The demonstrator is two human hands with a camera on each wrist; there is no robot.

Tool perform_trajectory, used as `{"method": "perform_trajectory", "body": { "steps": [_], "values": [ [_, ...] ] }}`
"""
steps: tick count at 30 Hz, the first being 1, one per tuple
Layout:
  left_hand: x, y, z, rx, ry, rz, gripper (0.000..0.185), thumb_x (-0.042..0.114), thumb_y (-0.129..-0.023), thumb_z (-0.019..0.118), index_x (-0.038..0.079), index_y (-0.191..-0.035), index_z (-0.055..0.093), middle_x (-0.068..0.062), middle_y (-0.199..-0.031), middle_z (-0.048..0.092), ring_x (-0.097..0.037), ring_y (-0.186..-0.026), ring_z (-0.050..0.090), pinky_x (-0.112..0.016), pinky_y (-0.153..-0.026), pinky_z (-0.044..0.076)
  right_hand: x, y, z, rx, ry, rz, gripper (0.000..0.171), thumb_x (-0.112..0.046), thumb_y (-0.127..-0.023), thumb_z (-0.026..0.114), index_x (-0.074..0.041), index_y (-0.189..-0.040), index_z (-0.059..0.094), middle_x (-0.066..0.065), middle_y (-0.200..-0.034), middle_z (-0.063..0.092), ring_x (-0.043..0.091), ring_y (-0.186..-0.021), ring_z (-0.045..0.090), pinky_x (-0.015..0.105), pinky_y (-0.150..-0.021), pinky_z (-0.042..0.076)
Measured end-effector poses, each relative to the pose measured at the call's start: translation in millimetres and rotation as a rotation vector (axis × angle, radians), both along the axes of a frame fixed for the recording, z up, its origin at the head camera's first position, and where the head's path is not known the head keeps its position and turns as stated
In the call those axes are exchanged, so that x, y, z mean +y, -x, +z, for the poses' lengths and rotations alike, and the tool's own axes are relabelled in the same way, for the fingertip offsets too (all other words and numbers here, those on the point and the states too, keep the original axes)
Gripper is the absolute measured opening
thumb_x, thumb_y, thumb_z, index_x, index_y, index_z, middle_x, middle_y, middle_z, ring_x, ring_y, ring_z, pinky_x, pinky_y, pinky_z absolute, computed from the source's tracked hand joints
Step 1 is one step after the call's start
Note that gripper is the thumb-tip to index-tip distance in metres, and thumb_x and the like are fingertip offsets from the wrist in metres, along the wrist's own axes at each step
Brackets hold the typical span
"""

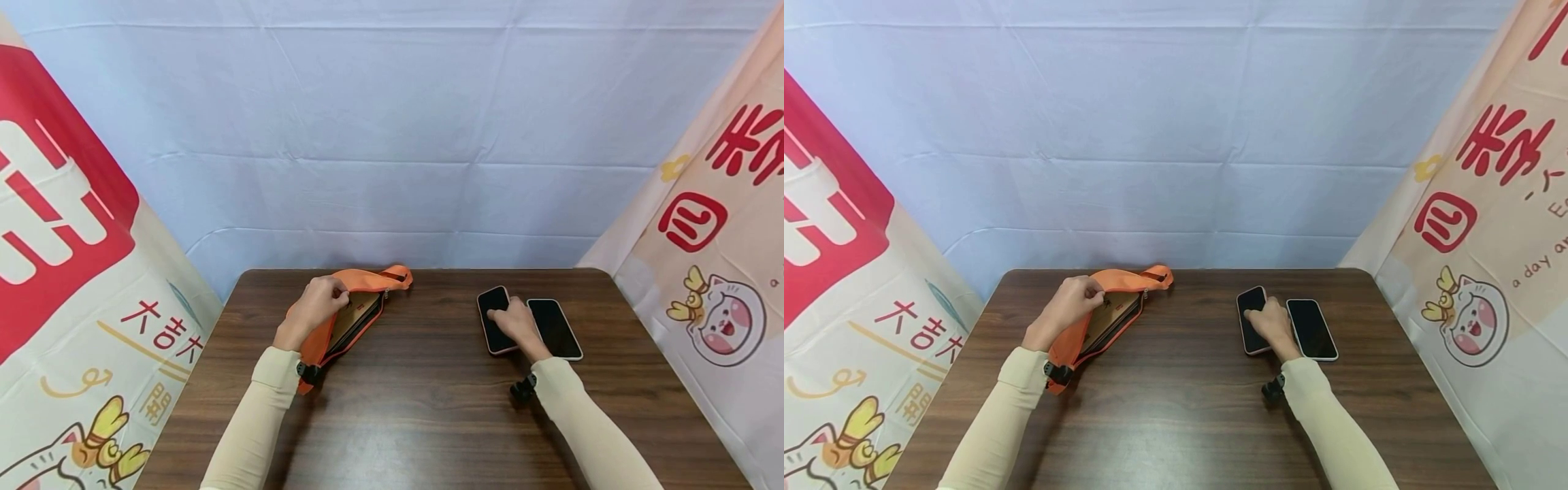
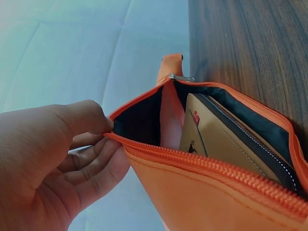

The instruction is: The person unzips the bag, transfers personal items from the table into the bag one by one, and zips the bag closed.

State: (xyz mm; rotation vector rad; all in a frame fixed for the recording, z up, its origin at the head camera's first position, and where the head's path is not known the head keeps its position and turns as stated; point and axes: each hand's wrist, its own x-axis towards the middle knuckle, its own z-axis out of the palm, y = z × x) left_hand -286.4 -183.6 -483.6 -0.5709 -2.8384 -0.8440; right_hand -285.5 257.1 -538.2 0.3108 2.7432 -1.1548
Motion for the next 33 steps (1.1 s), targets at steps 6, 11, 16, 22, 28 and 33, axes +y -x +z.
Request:
{"method": "perform_trajectory", "body": {
  "steps": [6,11,16,22,28,33],
  "values": [
    [0,-1.3,1.3,-0.01,0.001,0.008,0.012,0.009,-0.102,0.07,0.002,-0.103,0.079,-0.013,-0.101,0.076,-0.02,-0.084,0.072,-0.038,-0.075,0.062,-2,-0.9,3.7,-0.005,0.01,0.013,0.067,-0.028,-0.103,0.059,0.017,-0.148,0.038,0.034,-0.115,0.064,0.027,-0.074,0.071,0.035,-0.062,0.059],
    [0,-2.3,2.2,-0.02,0.006,0.014,0.013,0.01,-0.103,0.069,0.002,-0.104,0.079,-0.013,-0.102,0.076,-0.021,-0.086,0.073,-0.038,-0.076,0.062,-4,-1.4,5.7,-0.001,0.025,0.016,0.064,-0.026,-0.102,0.059,0.017,-0.145,0.039,0.034,-0.111,0.064,0.026,-0.071,0.071,0.036,-0.059,0.059],
    [1,-2.7,2.4,-0.02,0.005,0.011,0.013,0.009,-0.103,0.069,0.002,-0.104,0.079,-0.013,-0.103,0.076,-0.022,-0.087,0.072,-0.038,-0.077,0.062,-5,-1.2,7.2,0.005,0.026,0.013,0.063,-0.026,-0.101,0.06,0.017,-0.143,0.04,0.033,-0.111,0.064,0.026,-0.071,0.071,0.035,-0.058,0.059],
    [1,-2.4,2.1,-0.018,0.003,0.01,0.013,0.009,-0.103,0.069,0.0,-0.105,0.079,-0.014,-0.103,0.076,-0.022,-0.087,0.072,-0.038,-0.077,0.062,-6,-1.2,9.2,0.013,0.031,0.021,0.064,-0.026,-0.101,0.06,0.017,-0.144,0.039,0.033,-0.11,0.065,0.025,-0.07,0.071,0.035,-0.058,0.06],
    [1,-2.3,2.1,-0.013,0.003,0.009,0.013,0.008,-0.103,0.069,0.001,-0.104,0.079,-0.014,-0.103,0.076,-0.021,-0.085,0.072,-0.038,-0.076,0.062,-8,-2.4,11.0,0.019,0.041,0.025,0.062,-0.024,-0.101,0.06,0.016,-0.143,0.04,0.033,-0.108,0.066,0.024,-0.068,0.072,0.036,-0.058,0.061],
    [1,-3.0,2.4,-0.015,0.002,0.007,0.013,0.009,-0.103,0.069,0.001,-0.104,0.079,-0.013,-0.103,0.076,-0.021,-0.085,0.072,-0.038,-0.076,0.062,-10,-2.6,14.2,0.025,0.03,0.023,0.063,-0.024,-0.1,0.061,0.016,-0.144,0.041,0.032,-0.108,0.068,0.024,-0.069,0.073,0.035,-0.058,0.06]
  ]
}}
